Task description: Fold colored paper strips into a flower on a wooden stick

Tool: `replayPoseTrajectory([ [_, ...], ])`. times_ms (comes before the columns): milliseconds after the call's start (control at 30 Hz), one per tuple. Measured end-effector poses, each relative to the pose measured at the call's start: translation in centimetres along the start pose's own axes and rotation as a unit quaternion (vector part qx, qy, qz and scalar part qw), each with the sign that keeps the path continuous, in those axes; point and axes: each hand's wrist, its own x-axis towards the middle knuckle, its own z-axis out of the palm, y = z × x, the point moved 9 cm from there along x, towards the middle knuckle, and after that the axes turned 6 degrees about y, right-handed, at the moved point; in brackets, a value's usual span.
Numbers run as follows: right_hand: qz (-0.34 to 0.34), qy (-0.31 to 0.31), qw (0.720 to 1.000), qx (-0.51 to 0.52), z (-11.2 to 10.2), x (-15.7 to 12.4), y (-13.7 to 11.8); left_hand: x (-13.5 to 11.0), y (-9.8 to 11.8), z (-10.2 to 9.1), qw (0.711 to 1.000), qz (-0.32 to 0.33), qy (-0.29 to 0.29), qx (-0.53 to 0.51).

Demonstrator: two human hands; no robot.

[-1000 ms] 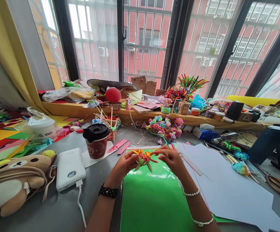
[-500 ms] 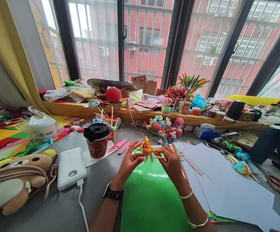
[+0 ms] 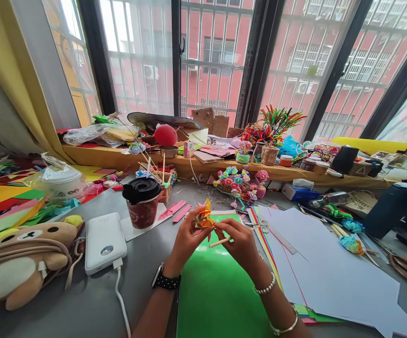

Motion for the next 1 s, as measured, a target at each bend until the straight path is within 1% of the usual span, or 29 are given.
replayPoseTrajectory([
  [133, 0.002, 0.011, 1.0, -0.017, -0.2, 0.0, -0.1, -0.1, 0.6, -0.2, 0.999, 0.029, 0.015, 0.031],
  [367, -0.018, 0.02, 1.0, -0.014, -0.2, 0.1, -0.9, -0.2, 0.7, -0.3, 0.997, 0.027, 0.047, 0.05],
  [567, -0.032, 0.032, 0.999, -0.016, -0.1, 0.0, -1.3, -0.3, 1.0, -0.8, 0.991, 0.05, 0.076, 0.102],
  [733, -0.045, 0.026, 0.998, -0.037, 0.1, 0.0, -1.6, -0.4, 1.2, -1.1, 0.986, 0.054, 0.096, 0.123],
  [1000, -0.067, 0.003, 0.995, -0.074, 0.5, -0.1, -2.2, -0.5, 1.4, -1.2, 0.985, 0.033, 0.099, 0.137],
])
